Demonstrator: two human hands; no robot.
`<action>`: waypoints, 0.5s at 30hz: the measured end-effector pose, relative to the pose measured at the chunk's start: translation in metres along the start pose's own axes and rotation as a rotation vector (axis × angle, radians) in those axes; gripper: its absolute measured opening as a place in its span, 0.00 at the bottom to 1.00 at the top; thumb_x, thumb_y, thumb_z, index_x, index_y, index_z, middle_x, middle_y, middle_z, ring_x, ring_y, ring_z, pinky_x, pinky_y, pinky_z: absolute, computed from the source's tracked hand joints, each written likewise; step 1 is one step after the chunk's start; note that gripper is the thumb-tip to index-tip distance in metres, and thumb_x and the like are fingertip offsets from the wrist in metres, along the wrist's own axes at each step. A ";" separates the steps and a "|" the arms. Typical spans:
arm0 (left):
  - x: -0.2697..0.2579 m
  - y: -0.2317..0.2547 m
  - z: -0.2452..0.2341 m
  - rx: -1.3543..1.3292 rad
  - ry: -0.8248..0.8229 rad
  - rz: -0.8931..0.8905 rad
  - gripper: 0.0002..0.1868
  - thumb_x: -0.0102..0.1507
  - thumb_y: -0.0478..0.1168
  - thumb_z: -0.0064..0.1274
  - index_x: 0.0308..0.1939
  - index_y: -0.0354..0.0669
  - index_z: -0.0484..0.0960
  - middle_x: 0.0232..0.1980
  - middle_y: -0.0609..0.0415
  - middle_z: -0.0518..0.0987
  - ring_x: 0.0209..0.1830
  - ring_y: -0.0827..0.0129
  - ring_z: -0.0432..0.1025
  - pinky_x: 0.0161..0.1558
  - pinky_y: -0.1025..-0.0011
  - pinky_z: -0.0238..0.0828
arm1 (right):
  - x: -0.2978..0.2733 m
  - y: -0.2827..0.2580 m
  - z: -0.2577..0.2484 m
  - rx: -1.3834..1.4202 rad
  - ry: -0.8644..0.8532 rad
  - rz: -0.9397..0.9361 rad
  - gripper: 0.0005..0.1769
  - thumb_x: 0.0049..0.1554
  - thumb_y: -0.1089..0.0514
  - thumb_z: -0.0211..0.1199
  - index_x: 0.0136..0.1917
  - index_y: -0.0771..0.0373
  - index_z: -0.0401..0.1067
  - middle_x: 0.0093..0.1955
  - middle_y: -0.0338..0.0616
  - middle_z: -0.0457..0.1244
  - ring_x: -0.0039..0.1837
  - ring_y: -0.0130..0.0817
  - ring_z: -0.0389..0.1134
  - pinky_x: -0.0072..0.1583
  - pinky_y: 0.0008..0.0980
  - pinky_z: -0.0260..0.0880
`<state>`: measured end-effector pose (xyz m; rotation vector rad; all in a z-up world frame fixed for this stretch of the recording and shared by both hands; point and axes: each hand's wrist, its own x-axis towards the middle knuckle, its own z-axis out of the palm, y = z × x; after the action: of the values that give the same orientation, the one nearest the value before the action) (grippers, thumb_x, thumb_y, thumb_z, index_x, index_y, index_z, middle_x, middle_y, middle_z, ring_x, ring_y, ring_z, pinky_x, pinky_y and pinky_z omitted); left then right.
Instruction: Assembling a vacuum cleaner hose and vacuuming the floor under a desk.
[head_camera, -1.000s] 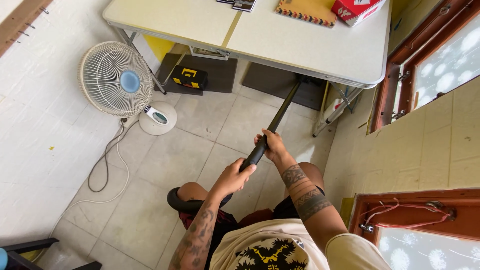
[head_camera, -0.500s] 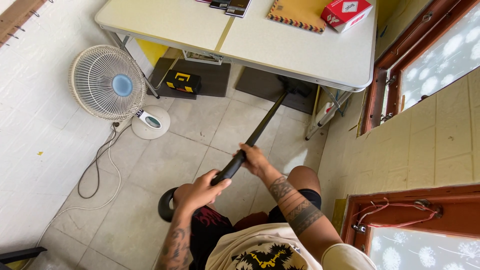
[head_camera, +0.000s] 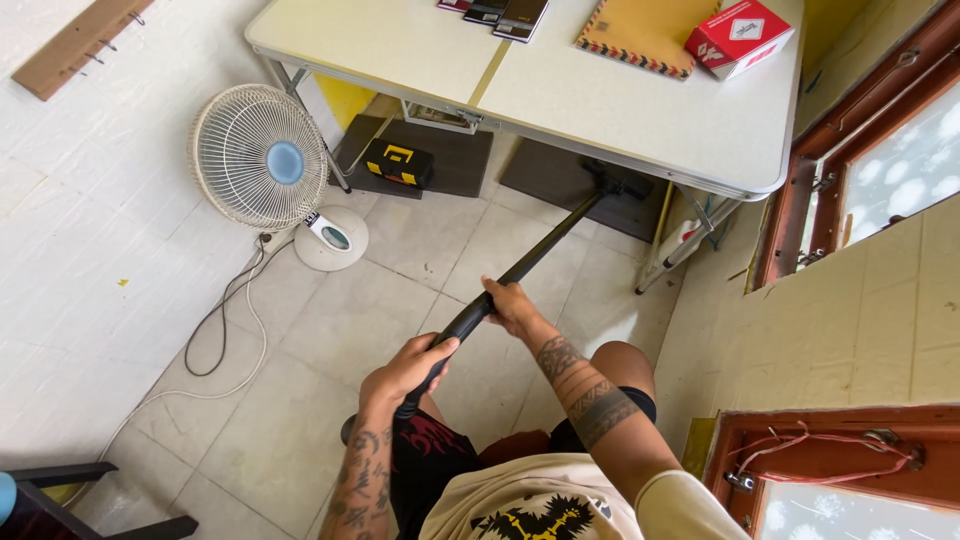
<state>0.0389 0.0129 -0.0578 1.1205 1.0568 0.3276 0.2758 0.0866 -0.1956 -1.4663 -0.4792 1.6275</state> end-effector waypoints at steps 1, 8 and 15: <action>0.008 0.001 0.007 0.001 -0.003 0.004 0.19 0.66 0.53 0.54 0.36 0.41 0.75 0.24 0.60 0.73 0.15 0.77 0.66 0.19 0.75 0.64 | 0.003 -0.006 -0.009 0.000 0.003 -0.004 0.27 0.61 0.41 0.62 0.50 0.71 0.68 0.39 0.43 0.64 0.38 0.32 0.66 0.41 0.34 0.75; 0.039 0.007 0.048 0.054 -0.055 0.027 0.21 0.68 0.55 0.51 0.32 0.42 0.74 0.22 0.61 0.71 0.14 0.77 0.65 0.18 0.75 0.64 | -0.036 -0.055 -0.044 0.003 0.031 0.088 0.21 0.63 0.47 0.59 0.56 0.69 0.66 0.43 0.49 0.70 0.44 0.38 0.73 0.37 0.31 0.72; 0.006 0.010 0.038 0.105 -0.042 0.087 0.22 0.66 0.56 0.54 0.33 0.41 0.74 0.22 0.61 0.72 0.14 0.78 0.65 0.18 0.76 0.64 | -0.063 -0.045 -0.022 0.066 0.021 0.012 0.22 0.62 0.50 0.61 0.57 0.73 0.65 0.45 0.48 0.67 0.46 0.40 0.76 0.36 0.30 0.74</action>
<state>0.0760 -0.0007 -0.0504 1.2654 0.9987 0.3190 0.3078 0.0557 -0.1285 -1.4380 -0.4025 1.6206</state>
